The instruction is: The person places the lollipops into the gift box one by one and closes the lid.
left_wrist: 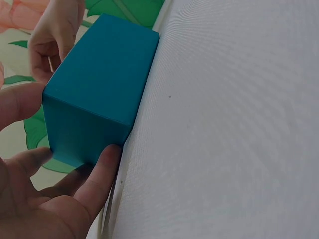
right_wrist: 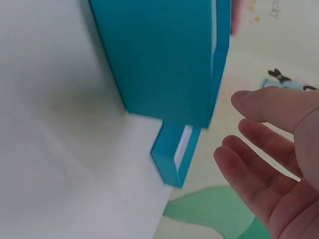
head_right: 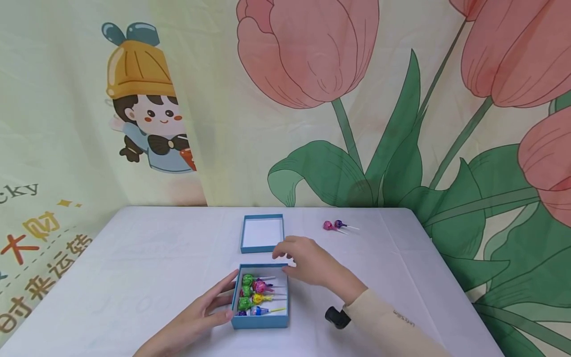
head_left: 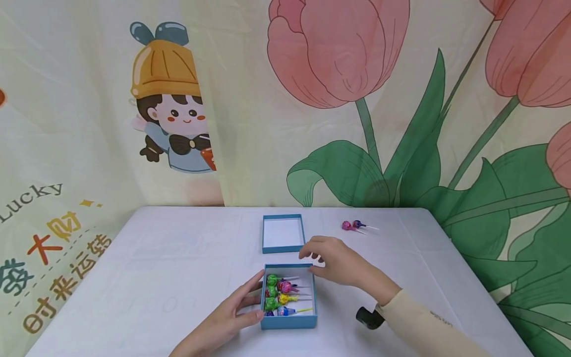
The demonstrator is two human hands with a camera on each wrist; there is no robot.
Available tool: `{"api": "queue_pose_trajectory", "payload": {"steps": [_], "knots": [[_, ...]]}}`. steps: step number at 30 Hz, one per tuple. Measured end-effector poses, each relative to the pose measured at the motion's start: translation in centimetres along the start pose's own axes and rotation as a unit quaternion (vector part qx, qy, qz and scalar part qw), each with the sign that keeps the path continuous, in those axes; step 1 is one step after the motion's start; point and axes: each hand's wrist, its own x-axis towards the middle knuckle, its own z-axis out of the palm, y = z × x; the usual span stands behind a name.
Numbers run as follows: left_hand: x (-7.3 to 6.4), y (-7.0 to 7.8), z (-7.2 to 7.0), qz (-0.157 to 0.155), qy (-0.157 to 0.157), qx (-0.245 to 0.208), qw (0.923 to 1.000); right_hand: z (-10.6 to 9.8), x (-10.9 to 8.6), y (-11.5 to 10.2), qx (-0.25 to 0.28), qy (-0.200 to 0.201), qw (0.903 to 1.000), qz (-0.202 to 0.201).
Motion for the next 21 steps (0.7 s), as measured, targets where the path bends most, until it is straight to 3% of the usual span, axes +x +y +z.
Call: {"api": "queue_pose_trajectory", "payload": {"steps": [6,10,15,21], "knots": [[-0.1,0.0,-0.1,0.005,0.004,0.004,1.0000,-2.3,-0.4,2.8,-0.032,0.048,0.9982,0.017],[-0.2,-0.1,-0.1,0.010,0.002,0.003,0.9999,-3.2,-0.6,5.2,-0.040,0.063,0.9953,0.063],[-0.2,-0.1,-0.1,0.015,0.000,0.005,0.9999,-3.2,-0.9,8.5,-0.031,0.071,0.9894,0.123],[-0.2,-0.2,-0.1,0.011,-0.001,0.003,0.9999,-2.7,-0.6,12.1,-0.031,0.071,0.9843,0.159]]}}
